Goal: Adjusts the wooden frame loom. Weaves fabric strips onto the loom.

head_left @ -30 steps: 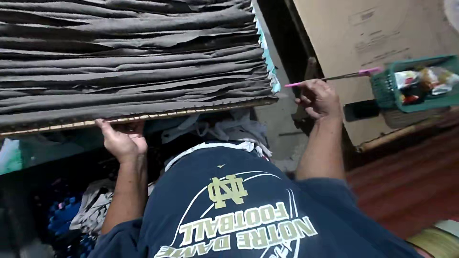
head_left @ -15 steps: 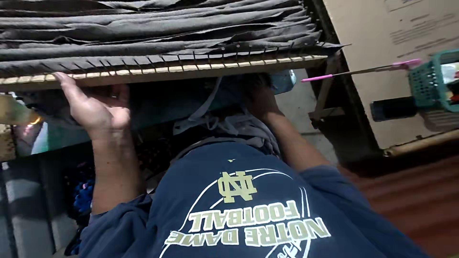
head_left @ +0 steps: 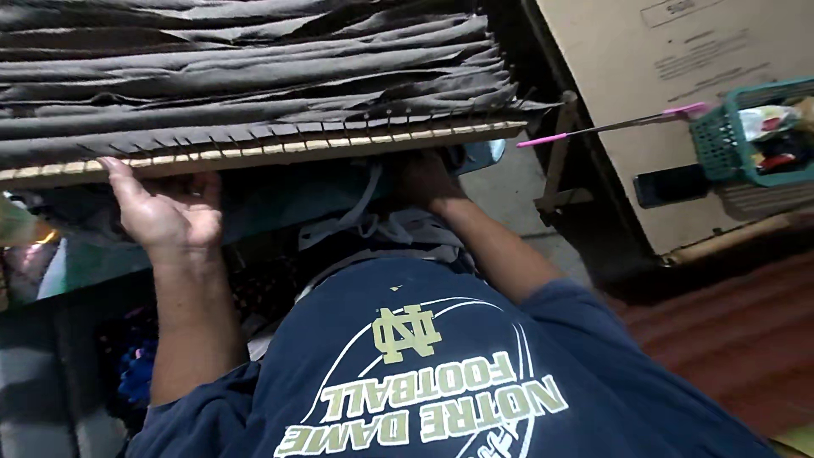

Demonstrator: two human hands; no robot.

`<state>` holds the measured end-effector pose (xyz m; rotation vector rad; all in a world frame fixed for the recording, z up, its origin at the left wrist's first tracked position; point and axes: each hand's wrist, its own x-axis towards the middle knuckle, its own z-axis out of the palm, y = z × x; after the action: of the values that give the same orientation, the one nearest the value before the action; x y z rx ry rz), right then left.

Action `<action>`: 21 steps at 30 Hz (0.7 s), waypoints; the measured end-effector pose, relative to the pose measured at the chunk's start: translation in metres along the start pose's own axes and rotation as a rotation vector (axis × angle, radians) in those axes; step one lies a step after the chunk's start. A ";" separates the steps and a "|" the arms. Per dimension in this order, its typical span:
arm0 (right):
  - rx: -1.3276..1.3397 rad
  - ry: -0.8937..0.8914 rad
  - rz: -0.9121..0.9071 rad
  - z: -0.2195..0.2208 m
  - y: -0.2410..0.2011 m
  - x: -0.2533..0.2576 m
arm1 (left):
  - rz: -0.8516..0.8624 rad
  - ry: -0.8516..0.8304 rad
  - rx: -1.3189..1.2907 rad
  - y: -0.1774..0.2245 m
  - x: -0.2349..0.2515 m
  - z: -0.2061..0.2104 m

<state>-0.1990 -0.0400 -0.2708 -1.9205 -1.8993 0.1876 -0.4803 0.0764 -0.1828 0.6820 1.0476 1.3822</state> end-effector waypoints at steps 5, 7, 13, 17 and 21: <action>0.300 -0.043 -0.174 -0.015 0.008 -0.056 | -0.098 0.123 0.073 -0.030 0.001 -0.024; 0.352 -0.030 -0.157 -0.018 0.014 -0.075 | -0.133 0.164 0.090 -0.041 0.003 -0.031; 0.396 0.086 -0.013 -0.026 0.023 -0.107 | -0.130 0.184 0.083 -0.059 0.003 -0.042; 0.440 0.127 -0.043 -0.029 0.020 -0.109 | -0.105 0.183 0.136 -0.060 -0.007 -0.040; 0.492 0.172 -0.151 -0.027 0.010 -0.105 | -0.124 -0.117 0.512 -0.076 -0.060 -0.034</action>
<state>-0.1842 -0.1479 -0.2714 -1.4156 -1.6824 0.3889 -0.4698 0.0029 -0.2528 1.0373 1.3395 0.9570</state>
